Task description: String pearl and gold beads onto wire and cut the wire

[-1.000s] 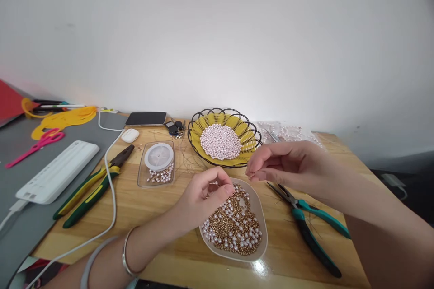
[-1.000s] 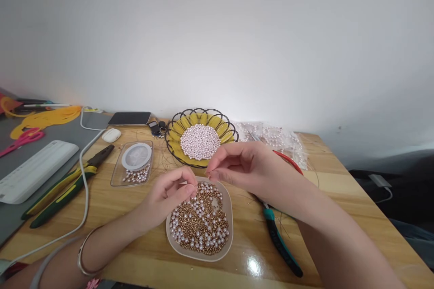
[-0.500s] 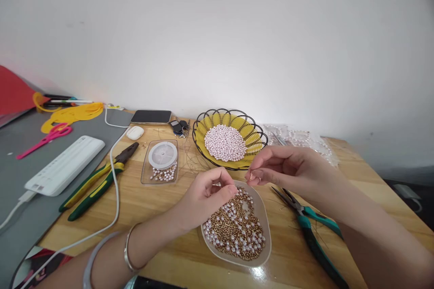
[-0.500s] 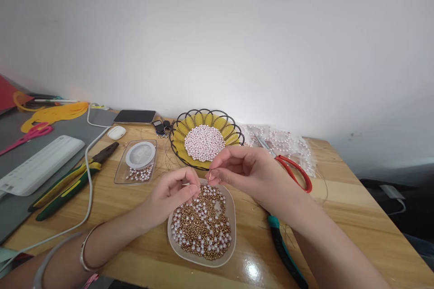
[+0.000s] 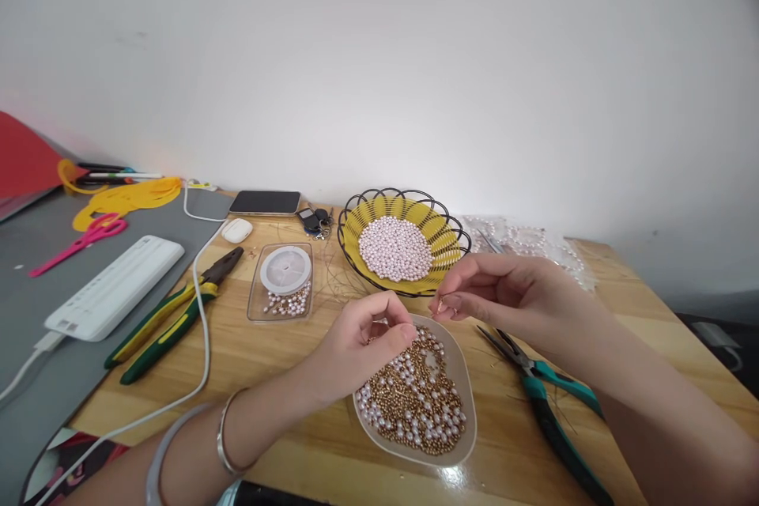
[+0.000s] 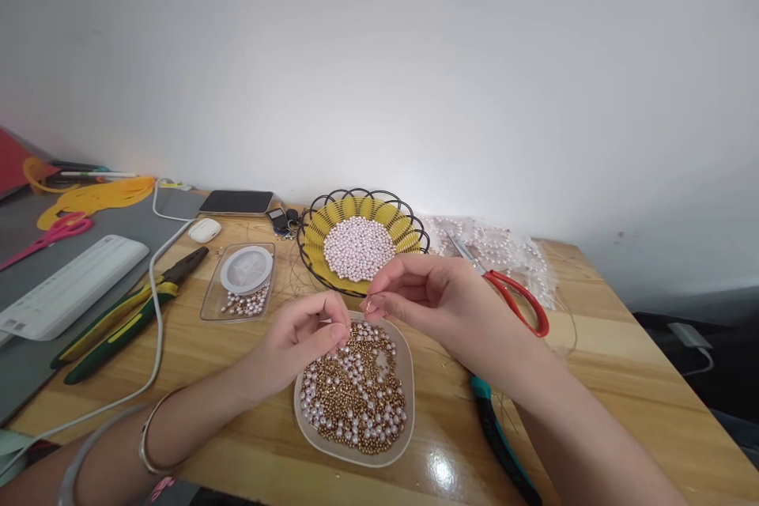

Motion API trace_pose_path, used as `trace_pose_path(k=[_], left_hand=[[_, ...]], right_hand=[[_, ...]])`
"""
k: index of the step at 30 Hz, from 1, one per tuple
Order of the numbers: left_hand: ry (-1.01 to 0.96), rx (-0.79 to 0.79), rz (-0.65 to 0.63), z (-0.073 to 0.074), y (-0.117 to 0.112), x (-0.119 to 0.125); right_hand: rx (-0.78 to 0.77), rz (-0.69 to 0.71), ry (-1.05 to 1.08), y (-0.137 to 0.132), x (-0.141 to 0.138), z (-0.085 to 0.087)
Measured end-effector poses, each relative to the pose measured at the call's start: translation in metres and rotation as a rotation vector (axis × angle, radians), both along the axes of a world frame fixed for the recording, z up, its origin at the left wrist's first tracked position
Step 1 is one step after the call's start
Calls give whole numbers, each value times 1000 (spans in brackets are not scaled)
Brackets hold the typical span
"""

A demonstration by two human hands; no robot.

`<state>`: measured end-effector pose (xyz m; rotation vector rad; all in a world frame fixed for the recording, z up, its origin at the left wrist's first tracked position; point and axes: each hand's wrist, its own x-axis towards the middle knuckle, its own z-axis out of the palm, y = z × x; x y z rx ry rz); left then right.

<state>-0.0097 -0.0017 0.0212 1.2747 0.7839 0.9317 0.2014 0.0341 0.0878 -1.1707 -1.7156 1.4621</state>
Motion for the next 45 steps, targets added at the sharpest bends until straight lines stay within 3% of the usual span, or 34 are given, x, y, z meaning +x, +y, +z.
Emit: trace_pose_path(k=[45], left_hand=[[-21, 20, -12, -2, -2, -1]], right_hand=[[19, 2, 42, -2, 1, -4]])
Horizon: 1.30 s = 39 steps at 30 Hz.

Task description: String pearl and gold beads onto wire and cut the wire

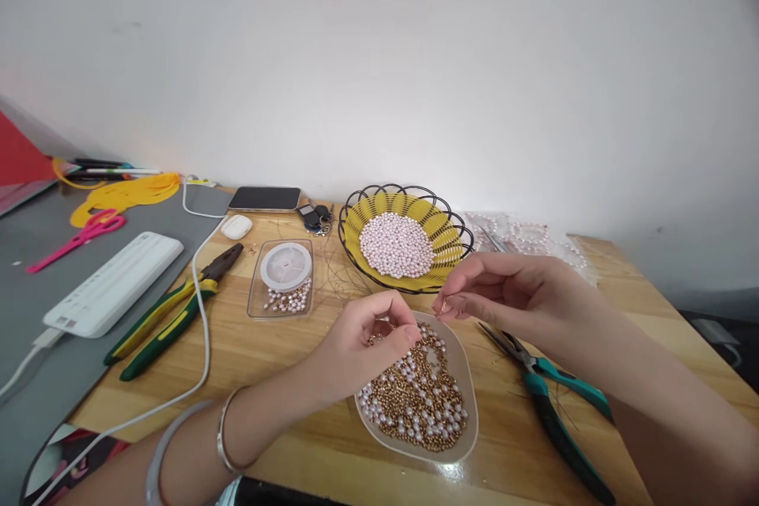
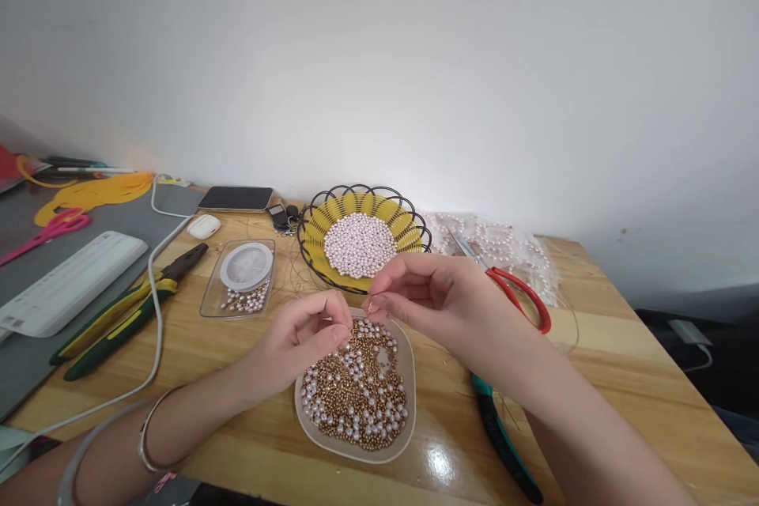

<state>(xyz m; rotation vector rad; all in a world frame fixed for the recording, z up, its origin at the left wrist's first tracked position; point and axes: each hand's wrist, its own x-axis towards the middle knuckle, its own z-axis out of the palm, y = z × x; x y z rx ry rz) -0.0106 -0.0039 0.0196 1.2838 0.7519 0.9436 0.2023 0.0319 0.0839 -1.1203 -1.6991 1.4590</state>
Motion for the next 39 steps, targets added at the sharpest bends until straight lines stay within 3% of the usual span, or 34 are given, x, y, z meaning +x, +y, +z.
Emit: trace_pose_path(k=[39], left_hand=[[43, -16, 27, 2, 1, 2]], right_hand=[[-4, 35, -45, -6, -1, 1]])
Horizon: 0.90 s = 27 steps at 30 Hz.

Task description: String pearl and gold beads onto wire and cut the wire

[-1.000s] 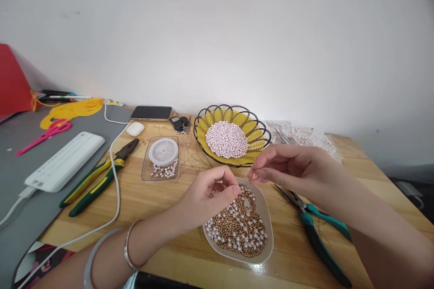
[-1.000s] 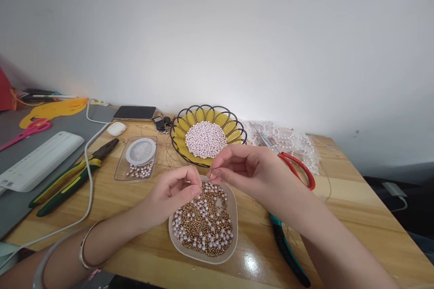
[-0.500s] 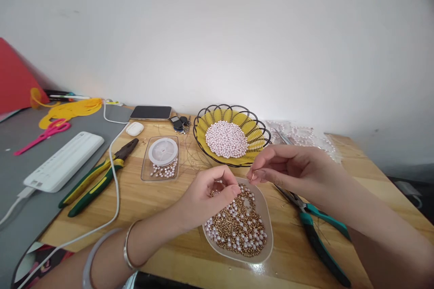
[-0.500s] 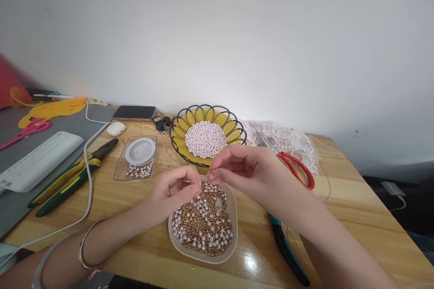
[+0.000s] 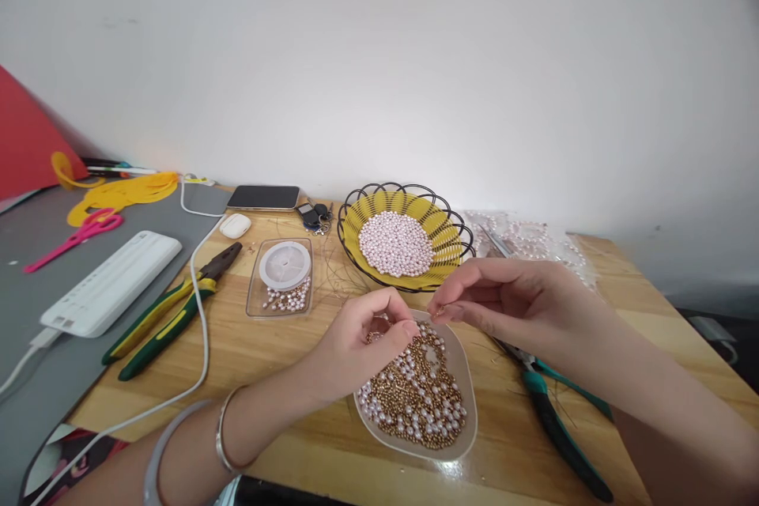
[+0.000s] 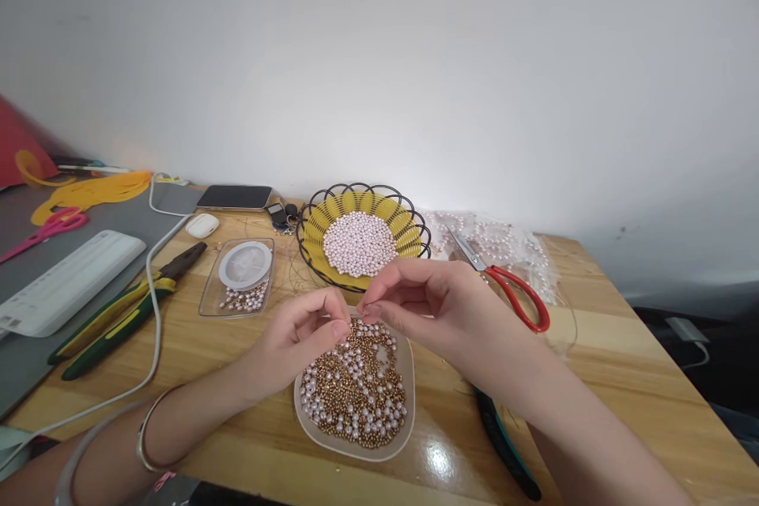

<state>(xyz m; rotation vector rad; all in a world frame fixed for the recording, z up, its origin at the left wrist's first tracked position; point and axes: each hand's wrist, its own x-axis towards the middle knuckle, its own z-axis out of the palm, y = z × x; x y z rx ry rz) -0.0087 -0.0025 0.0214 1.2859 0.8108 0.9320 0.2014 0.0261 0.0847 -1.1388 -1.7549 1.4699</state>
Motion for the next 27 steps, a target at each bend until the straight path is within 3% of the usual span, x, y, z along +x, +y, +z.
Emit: trace_pose_path(k=[15, 27], left_hand=[[-92, 44, 48, -5, 1, -2], [-133, 49, 129, -3, 4, -3]], right_hand=[[-4, 45, 7, 1, -6, 0], [-331, 127, 103, 1, -19, -7]])
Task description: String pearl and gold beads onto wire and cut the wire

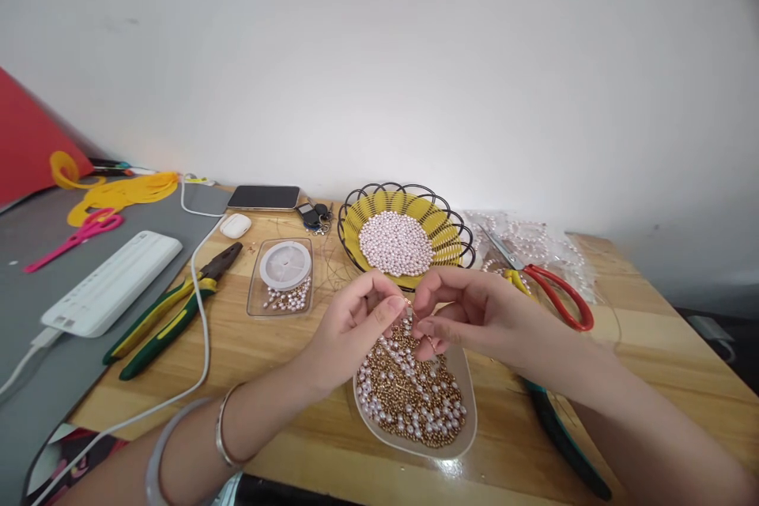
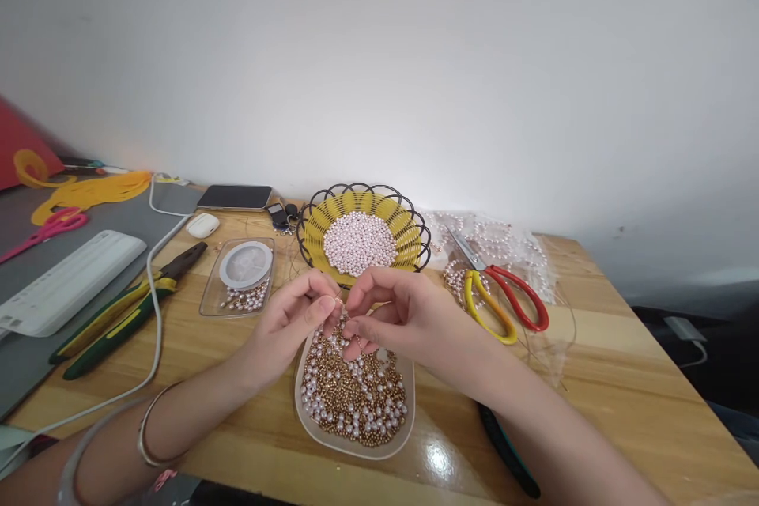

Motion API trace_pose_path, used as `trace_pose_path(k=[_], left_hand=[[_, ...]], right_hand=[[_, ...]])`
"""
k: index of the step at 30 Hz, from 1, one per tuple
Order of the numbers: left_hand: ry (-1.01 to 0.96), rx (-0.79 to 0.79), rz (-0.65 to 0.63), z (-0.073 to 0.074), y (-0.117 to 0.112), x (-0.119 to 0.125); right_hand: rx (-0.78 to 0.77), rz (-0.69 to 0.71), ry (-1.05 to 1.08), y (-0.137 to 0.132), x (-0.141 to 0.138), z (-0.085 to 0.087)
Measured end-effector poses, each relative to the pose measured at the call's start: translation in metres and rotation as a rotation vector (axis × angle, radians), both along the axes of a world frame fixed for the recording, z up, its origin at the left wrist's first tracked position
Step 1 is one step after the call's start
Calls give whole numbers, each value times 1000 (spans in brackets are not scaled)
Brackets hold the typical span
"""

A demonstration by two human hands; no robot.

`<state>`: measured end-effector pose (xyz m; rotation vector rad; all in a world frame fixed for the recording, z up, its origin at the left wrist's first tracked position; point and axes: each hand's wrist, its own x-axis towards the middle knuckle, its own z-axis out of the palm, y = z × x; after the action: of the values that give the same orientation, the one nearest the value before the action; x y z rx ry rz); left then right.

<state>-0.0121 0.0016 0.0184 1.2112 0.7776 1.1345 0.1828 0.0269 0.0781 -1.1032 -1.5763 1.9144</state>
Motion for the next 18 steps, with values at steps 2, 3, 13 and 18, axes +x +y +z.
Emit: trace_pose_path(k=[2, 3, 13, 18], left_hand=[[8, 6, 14, -1, 0, 0], [12, 8, 21, -1, 0, 0], [15, 30, 48, -3, 2, 0], [44, 37, 59, -3, 2, -1]], right_hand=[[-12, 9, 7, -2, -2, 0], [-14, 12, 4, -3, -3, -1], [-77, 57, 35, -5, -7, -6], [-57, 97, 78, -5, -6, -6]])
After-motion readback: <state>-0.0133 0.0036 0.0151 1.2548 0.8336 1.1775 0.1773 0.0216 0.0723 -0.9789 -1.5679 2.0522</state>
